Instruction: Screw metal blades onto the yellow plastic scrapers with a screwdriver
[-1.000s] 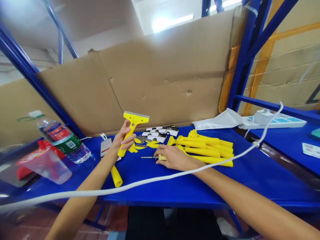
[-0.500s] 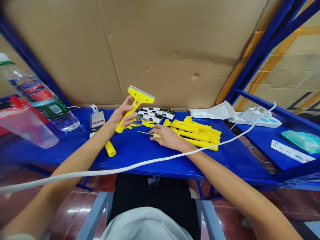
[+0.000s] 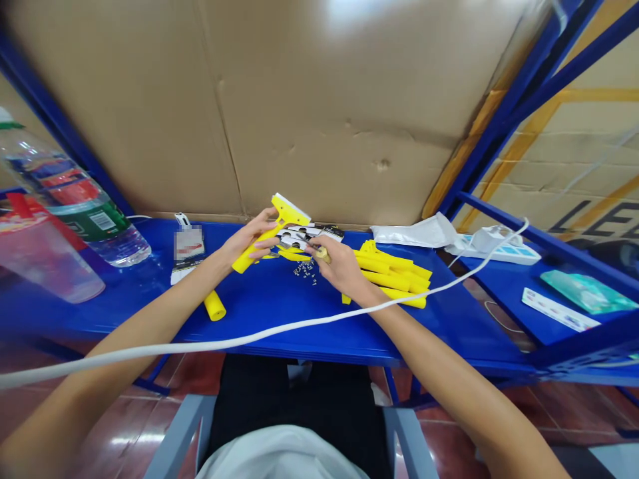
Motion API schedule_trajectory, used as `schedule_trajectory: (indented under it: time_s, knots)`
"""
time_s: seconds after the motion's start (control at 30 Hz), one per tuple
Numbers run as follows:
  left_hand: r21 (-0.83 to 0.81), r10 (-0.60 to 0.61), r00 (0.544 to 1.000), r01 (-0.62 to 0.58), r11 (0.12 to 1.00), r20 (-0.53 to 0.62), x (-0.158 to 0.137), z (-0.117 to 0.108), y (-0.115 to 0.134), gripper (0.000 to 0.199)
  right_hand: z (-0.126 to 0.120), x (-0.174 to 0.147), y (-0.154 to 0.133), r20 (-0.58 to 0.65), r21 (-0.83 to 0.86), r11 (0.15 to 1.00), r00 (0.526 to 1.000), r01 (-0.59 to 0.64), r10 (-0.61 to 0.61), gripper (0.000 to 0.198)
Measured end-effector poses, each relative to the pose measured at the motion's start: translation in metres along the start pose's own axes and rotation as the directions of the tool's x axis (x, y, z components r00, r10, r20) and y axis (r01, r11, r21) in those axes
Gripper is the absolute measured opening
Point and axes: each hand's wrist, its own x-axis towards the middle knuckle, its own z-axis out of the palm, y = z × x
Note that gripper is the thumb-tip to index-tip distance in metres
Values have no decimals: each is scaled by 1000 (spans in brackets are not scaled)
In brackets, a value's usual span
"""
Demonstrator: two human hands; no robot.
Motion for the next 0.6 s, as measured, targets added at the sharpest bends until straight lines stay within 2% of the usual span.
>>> schedule_trajectory:
  time_s: [0.07, 0.17, 0.27, 0.37, 0.53, 0.6]
  knots:
    - [32, -24, 999, 23, 999, 21, 2, -2, -3, 38, -6, 4, -2, -136, 22, 1000, 991, 15, -12, 20]
    - [84, -61, 997, 56, 995, 56, 2, -2, -7, 42, -11, 6, -2, -236, 59, 998, 972, 26, -11, 25]
    - [118, -97, 993, 89, 989, 71, 1, 0, -9, 44, -12, 7, 2, -248, 68, 997, 969, 29, -12, 27]
    - [152, -123, 989, 110, 982, 80, -1, 5, -10, 43, -11, 7, 4, -243, 35, 997, 969, 64, -54, 28]
    - [220, -154, 982, 127, 967, 110, -4, 13, -10, 43, -12, 9, 6, -204, 75, 989, 973, 128, -111, 28]
    - [247, -159, 981, 127, 960, 113, -4, 15, -10, 43, -12, 9, 6, -189, 83, 991, 978, 108, -91, 30]
